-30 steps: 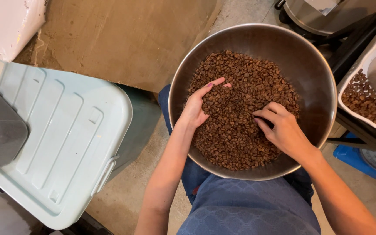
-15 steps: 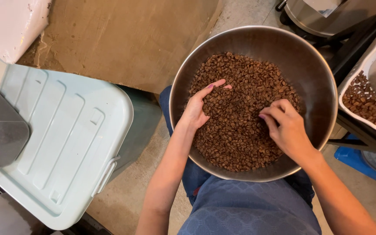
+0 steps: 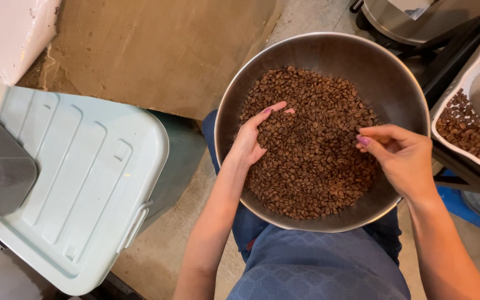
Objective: Sorting through roasted coffee beans in a bowl to remove defects by hand
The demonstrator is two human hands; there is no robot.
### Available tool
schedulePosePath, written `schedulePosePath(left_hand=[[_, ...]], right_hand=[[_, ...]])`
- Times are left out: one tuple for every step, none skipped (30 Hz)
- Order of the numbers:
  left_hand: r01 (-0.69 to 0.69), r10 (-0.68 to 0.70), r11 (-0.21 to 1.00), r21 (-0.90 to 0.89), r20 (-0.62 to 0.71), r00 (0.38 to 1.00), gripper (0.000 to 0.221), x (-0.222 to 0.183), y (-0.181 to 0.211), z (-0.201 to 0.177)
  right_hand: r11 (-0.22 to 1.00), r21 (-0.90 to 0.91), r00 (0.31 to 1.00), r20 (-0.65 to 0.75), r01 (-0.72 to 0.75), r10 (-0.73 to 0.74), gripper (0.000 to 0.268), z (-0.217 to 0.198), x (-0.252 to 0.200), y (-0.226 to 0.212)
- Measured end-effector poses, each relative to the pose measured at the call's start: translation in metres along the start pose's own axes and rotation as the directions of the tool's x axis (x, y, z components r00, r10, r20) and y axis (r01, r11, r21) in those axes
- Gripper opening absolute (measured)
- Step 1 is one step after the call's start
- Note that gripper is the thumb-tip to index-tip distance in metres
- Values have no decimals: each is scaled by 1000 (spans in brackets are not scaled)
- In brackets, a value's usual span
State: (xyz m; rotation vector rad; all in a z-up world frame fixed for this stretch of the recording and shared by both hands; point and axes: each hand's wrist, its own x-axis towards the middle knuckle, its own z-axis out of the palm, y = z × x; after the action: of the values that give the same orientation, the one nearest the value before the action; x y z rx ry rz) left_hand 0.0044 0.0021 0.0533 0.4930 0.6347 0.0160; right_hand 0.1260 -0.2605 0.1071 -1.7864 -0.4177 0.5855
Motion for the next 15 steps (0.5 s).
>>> schedulePosePath(left_hand=[[2,-2,1000,-4,4,1000,45,0,0,0],[1,-1,1000,-3,5,1000,45,0,1,0],[1,-1,1000,-3,0,1000,45,0,1,1],[0,0,1000,-3,-5,1000,44,-1,1,1],[-1,1,1000,-2,-6,1000,44,0,0,0],[-7,7,1000,-5,1,1000,44,1,-1,-1],[-14,14,1000,-7,8,1000,44,2,-2,-2],[-16,16,1000,-7,8,1000,44,1,-1,-1],[-15,15,1000,0,0,1000,44,0,0,0],[-15,15,1000,8,-8,1000,43,-1,0,1],[-15,15,1000,8,-7,1000,43,0,0,1],[-15,15,1000,6,-4,1000,43,0,0,1],[-14,14,1000,3,0,1000,43,0,0,0],[-12,12,1000,4,0,1000,43,0,0,1],[-6,6,1000,4,-7,1000,43,0,0,1]], right_hand=[[994,75,997,33,-78,76,21,2,0,-4],[994,76,997,31,-77,75,21,4,0,4],[957,240,986,82,-162,147,22,6,0,12],[886,392,967,144,-249,209,22,8,0,20],[885,392,967,144,-249,208,22,11,1,19],[834,446,945,189,-325,267,26,14,1,19],[774,492,917,236,-398,321,29,17,2,18],[774,492,917,237,-398,320,29,19,3,15],[747,504,901,257,-433,349,29,21,3,12],[718,515,884,277,-468,377,30,23,3,9],[718,516,884,277,-467,377,30,24,4,5],[720,506,881,279,-474,383,32,24,4,1],[722,497,877,280,-481,391,34,24,4,-2],[721,498,876,279,-482,393,34,24,4,-1],[724,496,877,282,-480,388,33,23,4,0]])
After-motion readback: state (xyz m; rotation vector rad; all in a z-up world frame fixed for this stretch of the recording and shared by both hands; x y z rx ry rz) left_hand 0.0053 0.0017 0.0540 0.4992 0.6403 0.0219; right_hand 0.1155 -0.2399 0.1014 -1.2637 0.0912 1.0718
